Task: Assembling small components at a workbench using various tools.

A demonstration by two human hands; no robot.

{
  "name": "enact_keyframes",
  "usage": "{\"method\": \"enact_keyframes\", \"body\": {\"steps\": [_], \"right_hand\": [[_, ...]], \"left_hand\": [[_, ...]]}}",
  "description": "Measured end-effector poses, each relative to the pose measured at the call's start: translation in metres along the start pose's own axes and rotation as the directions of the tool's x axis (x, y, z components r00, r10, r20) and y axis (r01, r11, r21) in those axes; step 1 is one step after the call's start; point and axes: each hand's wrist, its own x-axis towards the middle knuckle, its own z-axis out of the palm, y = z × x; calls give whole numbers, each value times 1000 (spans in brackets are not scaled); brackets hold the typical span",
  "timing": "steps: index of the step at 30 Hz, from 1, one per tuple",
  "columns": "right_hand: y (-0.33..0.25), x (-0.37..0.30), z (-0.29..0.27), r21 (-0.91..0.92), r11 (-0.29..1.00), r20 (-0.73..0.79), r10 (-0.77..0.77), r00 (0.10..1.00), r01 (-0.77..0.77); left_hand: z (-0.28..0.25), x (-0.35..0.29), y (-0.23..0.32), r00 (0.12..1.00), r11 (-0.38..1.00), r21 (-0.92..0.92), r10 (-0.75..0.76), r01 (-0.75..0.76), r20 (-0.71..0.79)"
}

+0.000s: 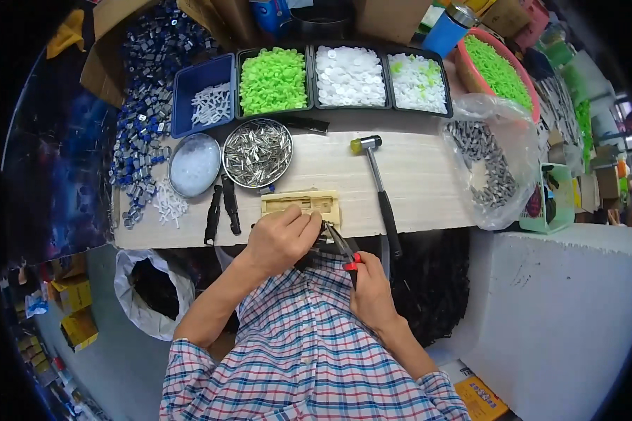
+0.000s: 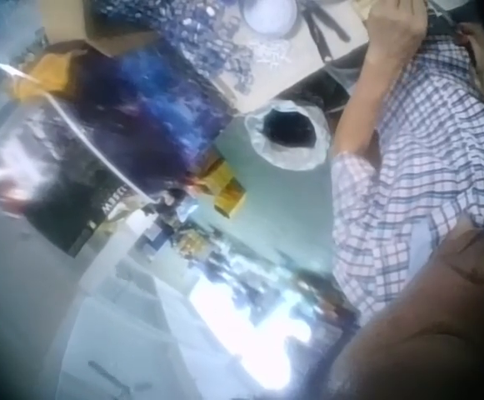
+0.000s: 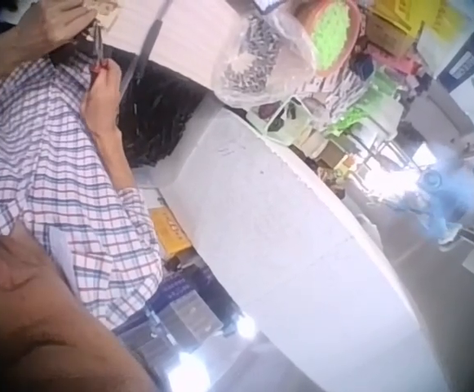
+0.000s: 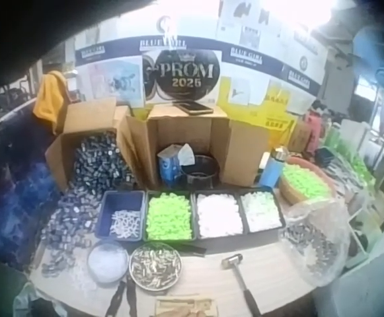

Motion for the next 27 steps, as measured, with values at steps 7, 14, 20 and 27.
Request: {"method": "enact_keyframes", "body": {"steps": [7, 14, 20, 27], "right_hand": [[14, 3, -14, 71, 988, 213, -153, 965, 140], [1, 15, -22, 197, 955, 395, -283, 874, 220], [49, 53, -41, -164, 985, -133, -79, 988, 56], [97, 116, -51, -627, 778, -340, -233, 911, -35]], "left_hand": [[-13, -21, -7, 987, 956, -281, -40, 83, 155], [-35, -62, 0, 860, 269, -820, -244, 505, 449], [-58, -161, 21, 628, 440, -528, -736, 727, 252], [36, -404, 59, 17, 77, 199, -958, 977, 286]]}}
